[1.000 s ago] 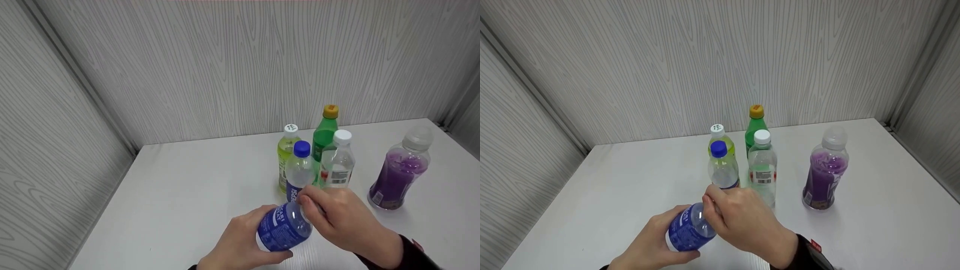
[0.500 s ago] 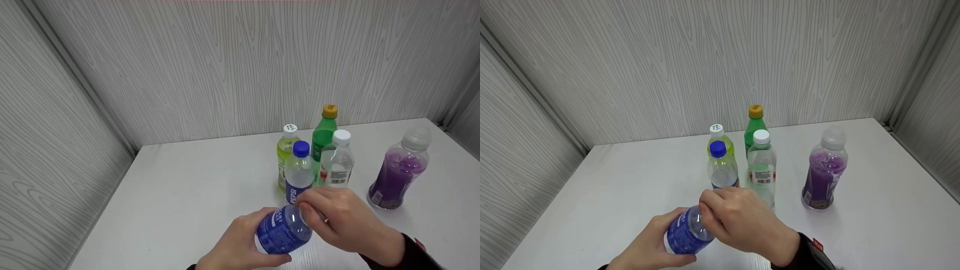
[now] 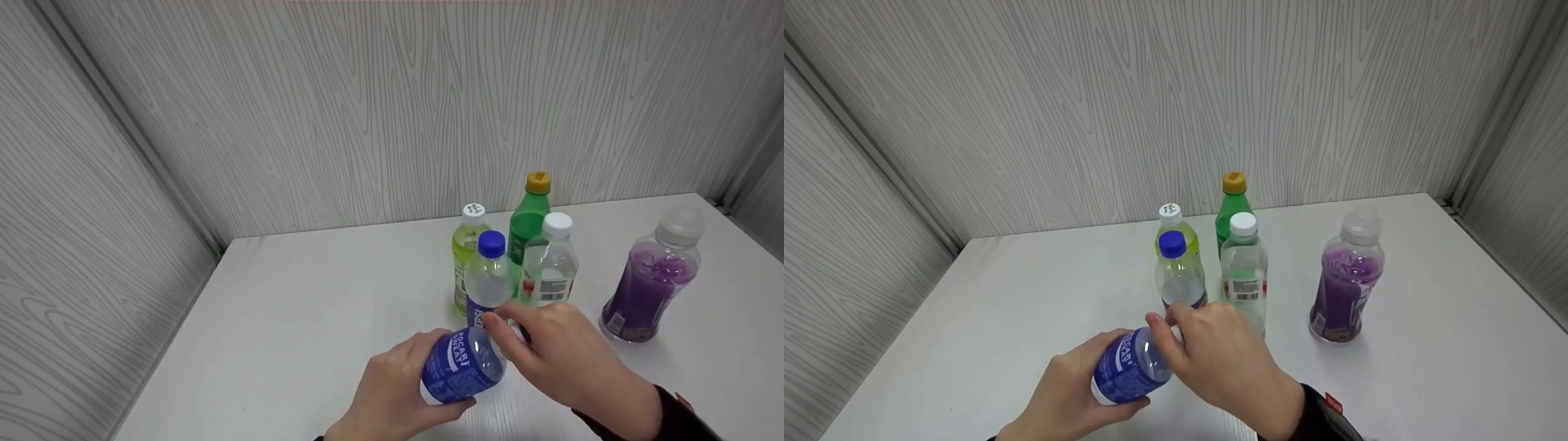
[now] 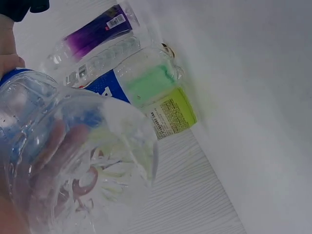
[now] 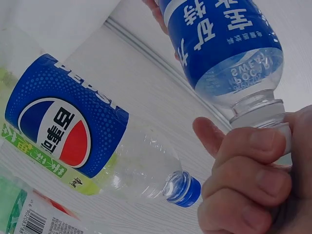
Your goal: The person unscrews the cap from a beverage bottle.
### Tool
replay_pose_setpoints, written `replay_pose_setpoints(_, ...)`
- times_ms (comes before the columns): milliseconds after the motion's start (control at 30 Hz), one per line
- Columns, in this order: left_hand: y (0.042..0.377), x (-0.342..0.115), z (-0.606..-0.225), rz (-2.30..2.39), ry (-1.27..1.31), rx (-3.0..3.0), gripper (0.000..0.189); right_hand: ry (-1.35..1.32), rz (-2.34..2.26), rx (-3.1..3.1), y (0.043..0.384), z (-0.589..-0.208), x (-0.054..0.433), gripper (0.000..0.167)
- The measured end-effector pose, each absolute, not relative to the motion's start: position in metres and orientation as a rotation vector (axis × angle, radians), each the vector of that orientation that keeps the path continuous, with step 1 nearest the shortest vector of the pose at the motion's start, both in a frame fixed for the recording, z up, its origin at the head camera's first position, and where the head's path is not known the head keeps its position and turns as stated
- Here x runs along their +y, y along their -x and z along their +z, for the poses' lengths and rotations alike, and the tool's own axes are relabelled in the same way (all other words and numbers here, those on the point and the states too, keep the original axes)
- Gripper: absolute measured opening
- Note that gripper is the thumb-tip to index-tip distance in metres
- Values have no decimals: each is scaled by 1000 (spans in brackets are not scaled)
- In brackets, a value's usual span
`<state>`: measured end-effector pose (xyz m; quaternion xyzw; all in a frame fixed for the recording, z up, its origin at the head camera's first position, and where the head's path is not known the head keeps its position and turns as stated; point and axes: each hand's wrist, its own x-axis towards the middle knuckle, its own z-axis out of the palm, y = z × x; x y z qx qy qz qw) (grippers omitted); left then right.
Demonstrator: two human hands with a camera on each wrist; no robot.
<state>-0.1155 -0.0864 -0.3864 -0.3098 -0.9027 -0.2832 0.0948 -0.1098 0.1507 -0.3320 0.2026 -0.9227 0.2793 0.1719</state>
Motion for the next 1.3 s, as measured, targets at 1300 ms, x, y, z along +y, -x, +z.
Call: replay_pose_setpoints(1300, 126, -104, -373, -1225, 805, -2687, 77, -694, 778, -2298, 111, -332, 161, 21)
